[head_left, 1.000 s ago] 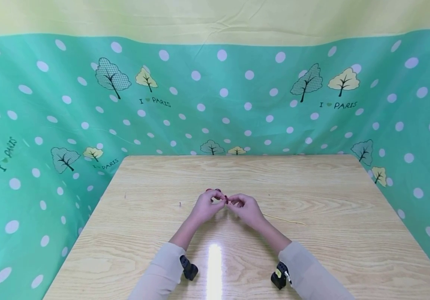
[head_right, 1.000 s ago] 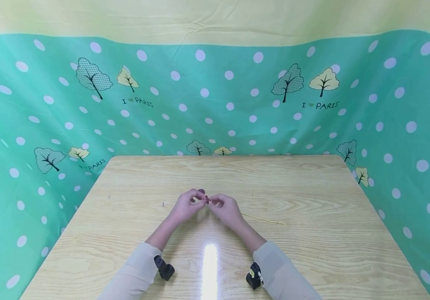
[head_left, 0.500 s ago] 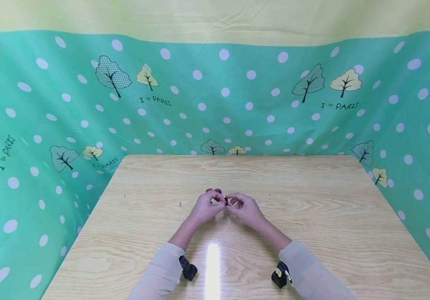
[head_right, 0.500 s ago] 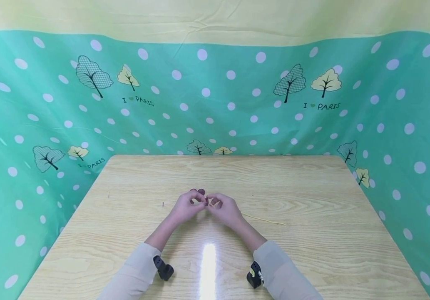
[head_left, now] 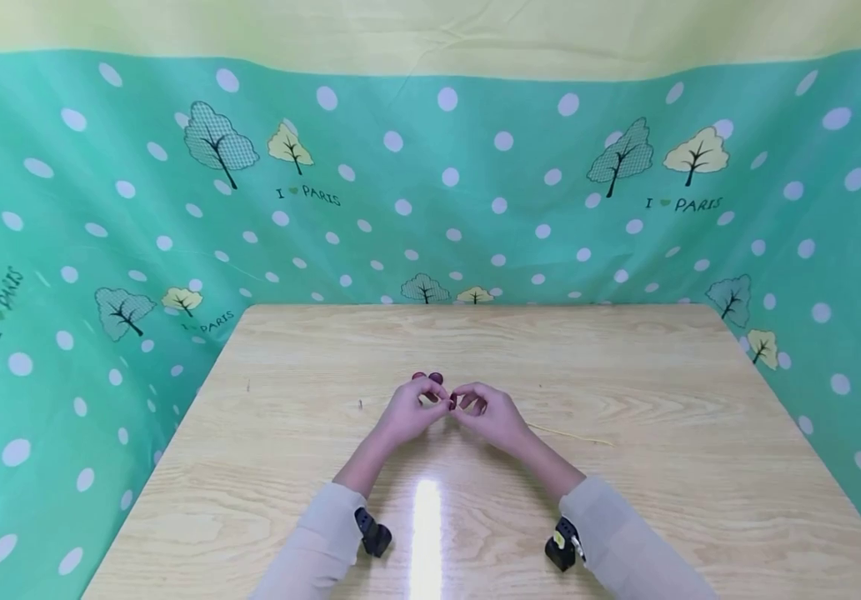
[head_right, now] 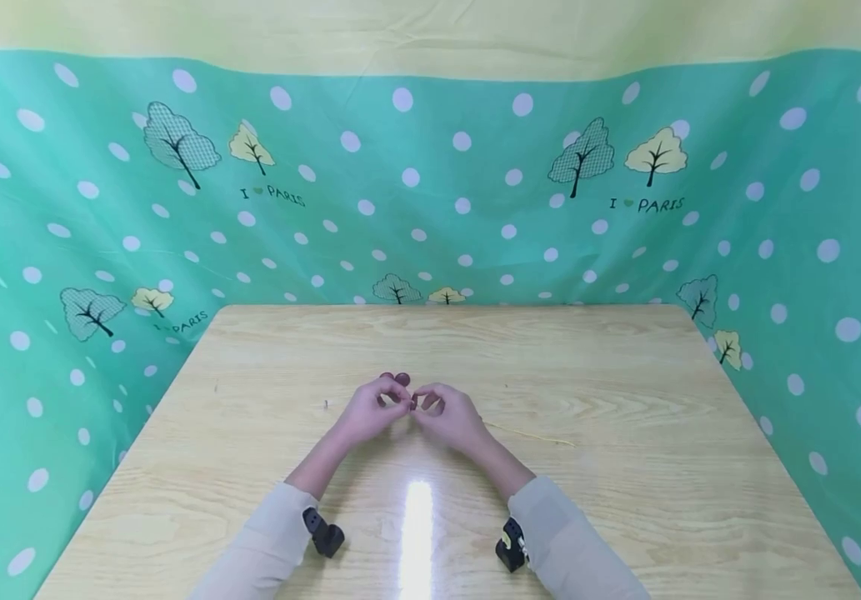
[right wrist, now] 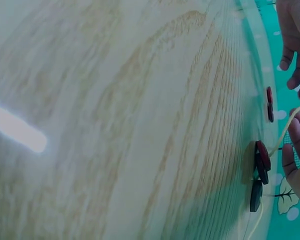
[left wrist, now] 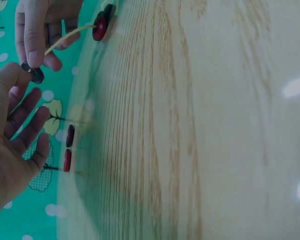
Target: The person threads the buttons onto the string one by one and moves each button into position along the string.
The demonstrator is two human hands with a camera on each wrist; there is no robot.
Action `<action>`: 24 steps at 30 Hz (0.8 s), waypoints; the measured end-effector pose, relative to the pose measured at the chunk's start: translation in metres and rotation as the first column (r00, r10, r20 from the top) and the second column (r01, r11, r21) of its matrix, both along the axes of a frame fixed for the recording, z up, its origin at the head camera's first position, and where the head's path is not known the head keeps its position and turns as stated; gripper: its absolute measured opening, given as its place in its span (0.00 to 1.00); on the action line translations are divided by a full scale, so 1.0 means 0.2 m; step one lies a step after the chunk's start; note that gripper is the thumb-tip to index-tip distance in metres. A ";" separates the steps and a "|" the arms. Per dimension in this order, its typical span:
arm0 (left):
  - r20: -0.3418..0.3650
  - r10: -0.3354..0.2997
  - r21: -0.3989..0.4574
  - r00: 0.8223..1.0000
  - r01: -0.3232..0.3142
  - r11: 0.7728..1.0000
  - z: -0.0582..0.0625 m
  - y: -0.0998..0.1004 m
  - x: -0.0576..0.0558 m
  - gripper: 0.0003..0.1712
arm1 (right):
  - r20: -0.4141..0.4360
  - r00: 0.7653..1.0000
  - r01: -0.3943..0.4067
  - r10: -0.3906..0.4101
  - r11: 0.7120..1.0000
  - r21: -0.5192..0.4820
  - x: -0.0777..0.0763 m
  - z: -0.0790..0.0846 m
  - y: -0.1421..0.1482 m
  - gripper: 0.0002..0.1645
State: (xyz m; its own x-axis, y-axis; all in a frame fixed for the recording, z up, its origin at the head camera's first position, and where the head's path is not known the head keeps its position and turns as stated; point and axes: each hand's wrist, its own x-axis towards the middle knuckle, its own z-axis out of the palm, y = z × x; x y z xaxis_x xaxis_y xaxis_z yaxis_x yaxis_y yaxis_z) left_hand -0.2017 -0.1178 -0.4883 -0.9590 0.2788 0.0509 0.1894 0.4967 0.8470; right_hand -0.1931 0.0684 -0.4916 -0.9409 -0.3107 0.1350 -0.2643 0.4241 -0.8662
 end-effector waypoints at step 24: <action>-0.004 0.007 -0.023 1.000 -0.007 1.000 0.01 -0.02 0.01 0.04 | 0.002 1.000 0.026 -0.026 0.999 0.045 -0.01 -0.02 0.02 0.19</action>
State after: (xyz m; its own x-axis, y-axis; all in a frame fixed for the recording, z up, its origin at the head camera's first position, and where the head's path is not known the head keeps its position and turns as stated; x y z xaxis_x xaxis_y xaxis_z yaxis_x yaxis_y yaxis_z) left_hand -0.1996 -0.1216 -0.4865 -0.9607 0.2735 0.0486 0.1895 0.5173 0.8346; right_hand -0.1943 0.0718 -0.4955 -0.9490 -0.2917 0.1193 -0.2507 0.4692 -0.8468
